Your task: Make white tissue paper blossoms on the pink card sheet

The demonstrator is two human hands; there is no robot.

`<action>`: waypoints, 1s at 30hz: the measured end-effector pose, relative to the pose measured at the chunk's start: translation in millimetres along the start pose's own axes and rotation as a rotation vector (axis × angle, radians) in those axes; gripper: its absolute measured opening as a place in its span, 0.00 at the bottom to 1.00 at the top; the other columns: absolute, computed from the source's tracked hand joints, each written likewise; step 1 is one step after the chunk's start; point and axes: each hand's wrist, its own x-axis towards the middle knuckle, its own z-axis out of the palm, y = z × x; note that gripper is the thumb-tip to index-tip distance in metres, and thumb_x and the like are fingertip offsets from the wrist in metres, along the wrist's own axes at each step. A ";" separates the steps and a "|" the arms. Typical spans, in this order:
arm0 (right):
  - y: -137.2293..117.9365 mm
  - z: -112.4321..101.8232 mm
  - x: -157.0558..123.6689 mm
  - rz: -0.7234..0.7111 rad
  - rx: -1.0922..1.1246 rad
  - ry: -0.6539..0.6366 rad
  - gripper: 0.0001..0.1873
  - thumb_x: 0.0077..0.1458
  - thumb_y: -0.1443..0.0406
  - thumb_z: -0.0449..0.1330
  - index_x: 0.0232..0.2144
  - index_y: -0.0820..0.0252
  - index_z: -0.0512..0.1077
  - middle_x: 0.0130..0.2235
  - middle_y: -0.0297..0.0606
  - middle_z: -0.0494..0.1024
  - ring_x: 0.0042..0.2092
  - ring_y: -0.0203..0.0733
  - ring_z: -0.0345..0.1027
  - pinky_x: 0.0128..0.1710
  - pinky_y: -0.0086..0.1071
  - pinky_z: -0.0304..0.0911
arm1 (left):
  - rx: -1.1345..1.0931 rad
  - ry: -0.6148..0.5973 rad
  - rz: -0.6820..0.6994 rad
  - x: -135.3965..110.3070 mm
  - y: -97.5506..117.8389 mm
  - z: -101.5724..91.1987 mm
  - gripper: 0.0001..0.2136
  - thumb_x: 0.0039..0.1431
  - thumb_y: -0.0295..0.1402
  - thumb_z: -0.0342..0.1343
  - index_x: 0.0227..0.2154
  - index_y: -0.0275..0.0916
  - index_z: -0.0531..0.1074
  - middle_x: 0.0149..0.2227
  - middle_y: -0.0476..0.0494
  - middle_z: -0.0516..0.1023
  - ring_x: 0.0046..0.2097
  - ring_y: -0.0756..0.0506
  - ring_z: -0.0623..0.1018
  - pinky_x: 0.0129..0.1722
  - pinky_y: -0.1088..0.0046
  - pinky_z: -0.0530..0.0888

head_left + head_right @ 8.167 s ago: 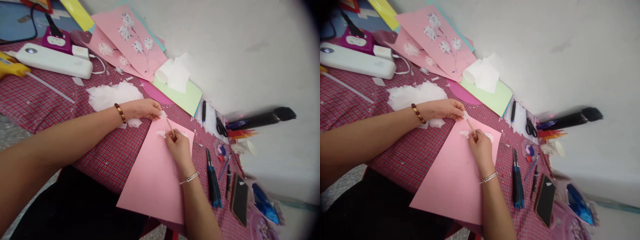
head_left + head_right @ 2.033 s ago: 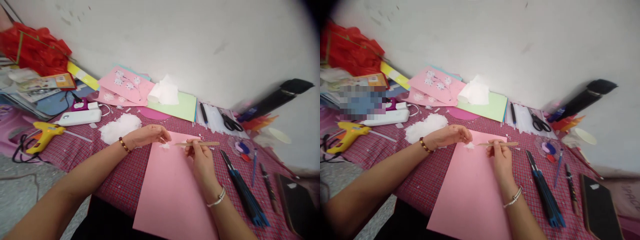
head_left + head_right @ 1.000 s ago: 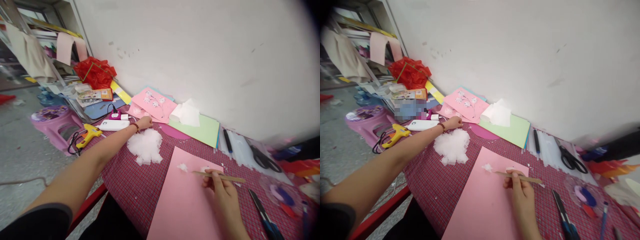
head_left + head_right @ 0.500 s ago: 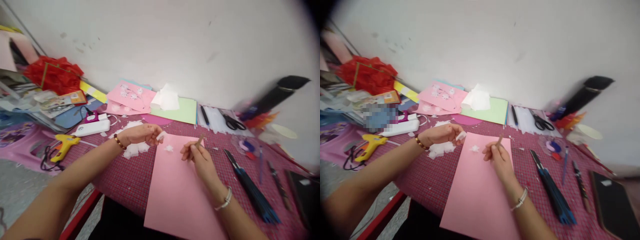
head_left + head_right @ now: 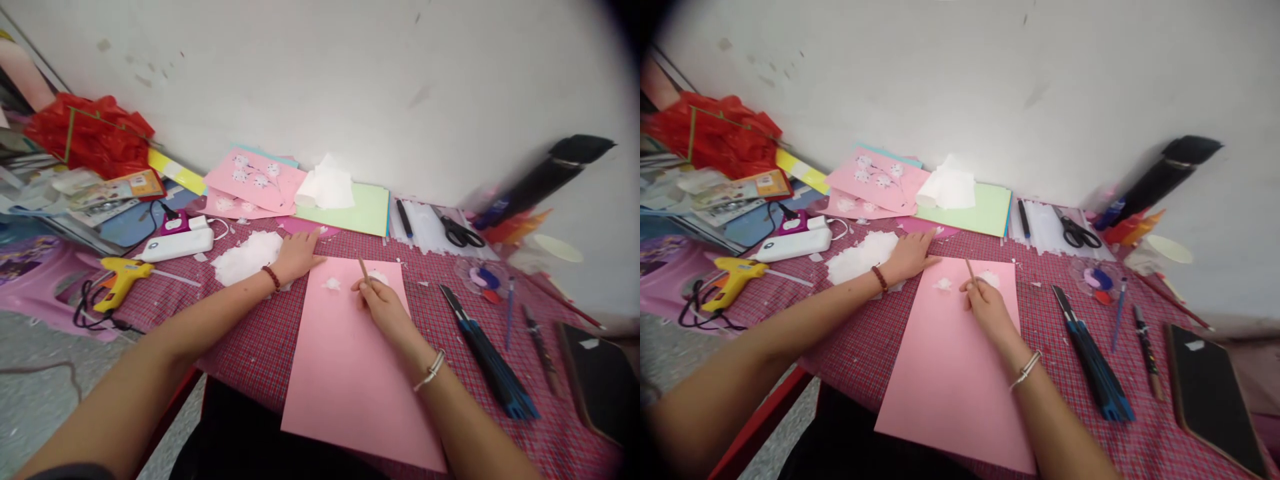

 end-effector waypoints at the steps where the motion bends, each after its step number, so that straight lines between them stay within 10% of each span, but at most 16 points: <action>1: 0.9 0.5 0.3 -0.022 -0.037 -0.004 0.13 0.55 0.58 0.52 0.28 0.58 0.70 0.19 0.29 0.67 0.20 0.34 0.55 0.21 0.29 0.51 | -0.001 -0.002 -0.025 2.6 -3.2 0.4 0.32 0.59 0.49 0.51 0.60 0.34 0.57 0.51 0.29 0.71 0.52 0.34 0.71 0.50 0.60 0.64; 7: 3.5 1.8 3.0 -0.091 -0.128 -0.009 0.13 0.56 0.60 0.49 0.28 0.58 0.71 0.20 0.30 0.67 0.24 0.37 0.60 0.27 0.31 0.55 | -0.120 -0.087 -0.287 44.3 -40.9 -16.9 0.25 0.64 0.48 0.38 0.42 0.32 0.71 0.40 0.33 0.77 0.41 0.41 0.76 0.40 0.68 0.67; 15: 3.1 0.3 0.2 -0.091 -0.177 -0.005 0.14 0.57 0.59 0.50 0.26 0.57 0.71 0.21 0.31 0.68 0.24 0.38 0.61 0.27 0.31 0.56 | -0.021 -0.244 -0.160 52.8 -59.7 -4.2 0.32 0.41 0.58 0.61 0.41 0.35 0.68 0.43 0.33 0.75 0.46 0.35 0.74 0.42 0.67 0.67; 30: 6.5 1.1 0.2 -0.076 -0.235 -0.004 0.14 0.57 0.58 0.49 0.29 0.58 0.70 0.21 0.31 0.66 0.25 0.39 0.61 0.28 0.33 0.55 | -0.236 -0.353 -0.012 42.2 -94.0 -12.8 0.09 0.48 0.25 0.54 0.34 0.36 0.67 0.39 0.41 0.73 0.38 0.46 0.71 0.38 0.72 0.66</action>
